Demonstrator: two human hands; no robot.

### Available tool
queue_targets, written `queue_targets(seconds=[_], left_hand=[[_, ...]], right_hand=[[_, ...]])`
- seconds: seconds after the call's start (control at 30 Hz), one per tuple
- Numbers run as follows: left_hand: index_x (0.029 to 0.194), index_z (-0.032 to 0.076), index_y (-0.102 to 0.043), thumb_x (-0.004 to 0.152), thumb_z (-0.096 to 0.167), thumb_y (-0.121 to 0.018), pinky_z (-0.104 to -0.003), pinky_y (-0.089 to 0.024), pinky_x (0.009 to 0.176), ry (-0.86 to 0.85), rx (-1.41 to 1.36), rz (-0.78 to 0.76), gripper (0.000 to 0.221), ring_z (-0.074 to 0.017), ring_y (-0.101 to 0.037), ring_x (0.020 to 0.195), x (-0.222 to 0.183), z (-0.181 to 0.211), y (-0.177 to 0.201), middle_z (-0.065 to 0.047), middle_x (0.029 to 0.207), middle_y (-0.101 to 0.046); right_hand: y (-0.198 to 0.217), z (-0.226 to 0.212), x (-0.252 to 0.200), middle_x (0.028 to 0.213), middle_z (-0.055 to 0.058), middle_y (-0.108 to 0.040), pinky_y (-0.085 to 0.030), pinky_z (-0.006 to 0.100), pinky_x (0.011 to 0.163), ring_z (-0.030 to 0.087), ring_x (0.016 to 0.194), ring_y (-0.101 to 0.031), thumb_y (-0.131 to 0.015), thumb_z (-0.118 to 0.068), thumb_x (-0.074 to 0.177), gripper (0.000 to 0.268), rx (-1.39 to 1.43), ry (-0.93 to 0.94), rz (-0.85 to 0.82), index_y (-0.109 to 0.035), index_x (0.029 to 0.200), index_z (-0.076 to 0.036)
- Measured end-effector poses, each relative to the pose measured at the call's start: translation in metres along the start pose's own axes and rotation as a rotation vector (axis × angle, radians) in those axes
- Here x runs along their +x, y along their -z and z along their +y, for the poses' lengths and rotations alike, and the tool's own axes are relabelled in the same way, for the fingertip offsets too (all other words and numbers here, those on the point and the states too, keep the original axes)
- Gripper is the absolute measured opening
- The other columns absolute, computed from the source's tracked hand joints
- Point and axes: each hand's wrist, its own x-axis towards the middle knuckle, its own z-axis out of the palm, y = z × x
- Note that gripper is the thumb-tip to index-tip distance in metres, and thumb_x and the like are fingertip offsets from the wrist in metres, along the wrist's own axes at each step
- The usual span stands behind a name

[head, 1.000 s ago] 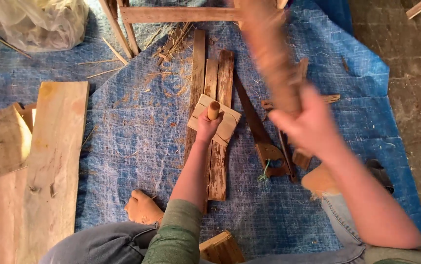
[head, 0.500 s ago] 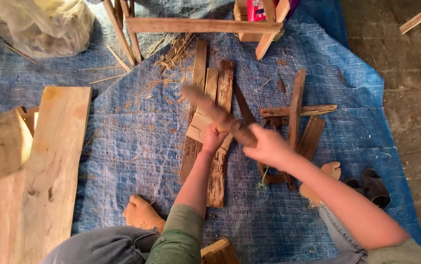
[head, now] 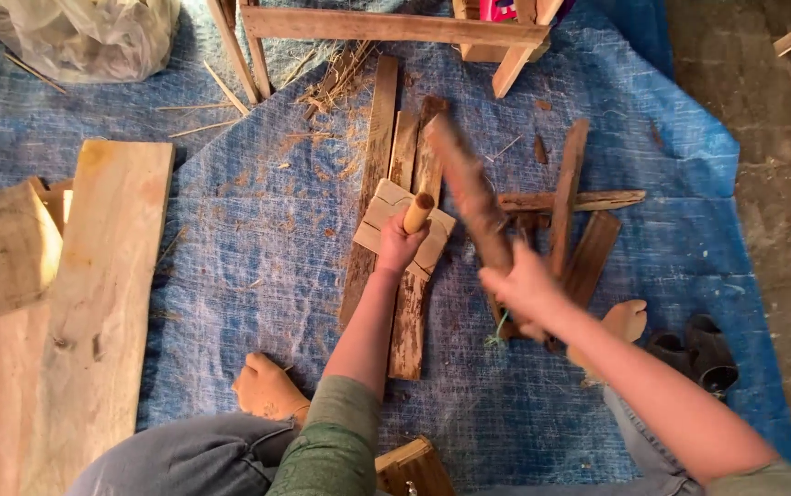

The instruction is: A person is carving a specific shape into a thin piece of wood using a chisel and a wooden mallet while sitting on the floor.

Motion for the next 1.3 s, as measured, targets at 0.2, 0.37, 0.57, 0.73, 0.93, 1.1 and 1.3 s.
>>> queue_targets(seconds=[0.2,0.37,0.57,0.73,0.93,1.1,1.3], left_hand=[[0.085,0.009,-0.064,0.082,0.015,-0.082,-0.036,-0.047,0.07,0.238,-0.212,0.081,0.019,-0.0172,-0.052,0.072,0.007,0.016,0.044,-0.002,0.076,-0.058],[0.085,0.017,-0.063,0.085,0.018,-0.083,-0.027,-0.047,0.061,0.293,-0.365,0.287,0.02,-0.0107,-0.059,0.067,0.01,0.029,0.076,0.001,0.071,-0.063],[0.086,0.013,-0.061,0.088,0.014,-0.081,-0.026,-0.044,0.051,0.297,-0.515,0.485,0.02,-0.016,-0.063,0.057,0.016,-0.009,0.076,-0.004,0.064,-0.059],[0.08,0.014,-0.06,0.086,0.01,-0.08,-0.026,-0.038,0.043,0.324,-0.547,0.527,0.022,-0.0162,-0.055,0.046,0.018,0.004,0.074,-0.004,0.053,-0.052],[0.076,0.011,-0.062,0.084,0.008,-0.08,-0.029,-0.038,0.045,0.292,-0.542,0.556,0.02,-0.0174,-0.052,0.044,0.021,0.02,0.062,-0.007,0.051,-0.051],[0.072,0.012,-0.061,0.085,0.011,-0.08,-0.027,-0.04,0.048,0.283,-0.442,0.522,0.023,-0.0151,-0.052,0.046,0.019,0.028,0.047,-0.008,0.051,-0.055],[0.073,0.012,-0.064,0.085,0.011,-0.083,-0.027,-0.046,0.055,0.212,-0.357,0.467,0.022,-0.0129,-0.055,0.051,0.014,0.029,0.036,-0.007,0.054,-0.06]], right_hand=[[0.038,-0.02,0.003,0.049,0.014,-0.064,-0.052,0.029,0.043,0.022,0.039,-0.065,-0.069,-0.001,0.088,0.023,0.397,0.368,0.075,-0.061,0.067,-0.004],[-0.004,0.018,0.015,0.054,0.019,-0.064,-0.055,0.037,0.042,0.026,0.043,-0.065,-0.071,-0.008,0.088,0.016,0.497,0.102,-0.027,-0.059,0.08,-0.001],[-0.06,0.071,0.029,0.058,0.022,-0.066,-0.056,0.04,0.042,0.031,0.046,-0.067,-0.076,-0.017,0.08,0.02,0.387,-0.179,-0.082,-0.063,0.085,-0.003],[-0.075,0.093,0.028,0.059,0.018,-0.069,-0.059,0.042,0.046,0.03,0.053,-0.07,-0.076,-0.021,0.079,0.022,0.165,-0.238,-0.186,-0.065,0.088,-0.005],[-0.092,0.113,0.039,0.08,0.02,-0.074,-0.064,0.04,0.058,0.029,0.066,-0.076,-0.078,-0.026,0.077,0.035,0.07,-0.316,-0.242,-0.066,0.101,-0.004],[-0.108,0.129,0.045,0.097,0.024,-0.074,-0.064,0.041,0.066,0.028,0.073,-0.077,-0.077,-0.032,0.081,0.069,0.054,-0.359,-0.32,-0.054,0.136,0.002],[-0.11,0.127,0.044,0.085,0.023,-0.072,-0.063,0.042,0.06,0.03,0.066,-0.076,-0.072,-0.024,0.084,0.063,0.119,-0.311,-0.337,-0.053,0.134,0.008]])
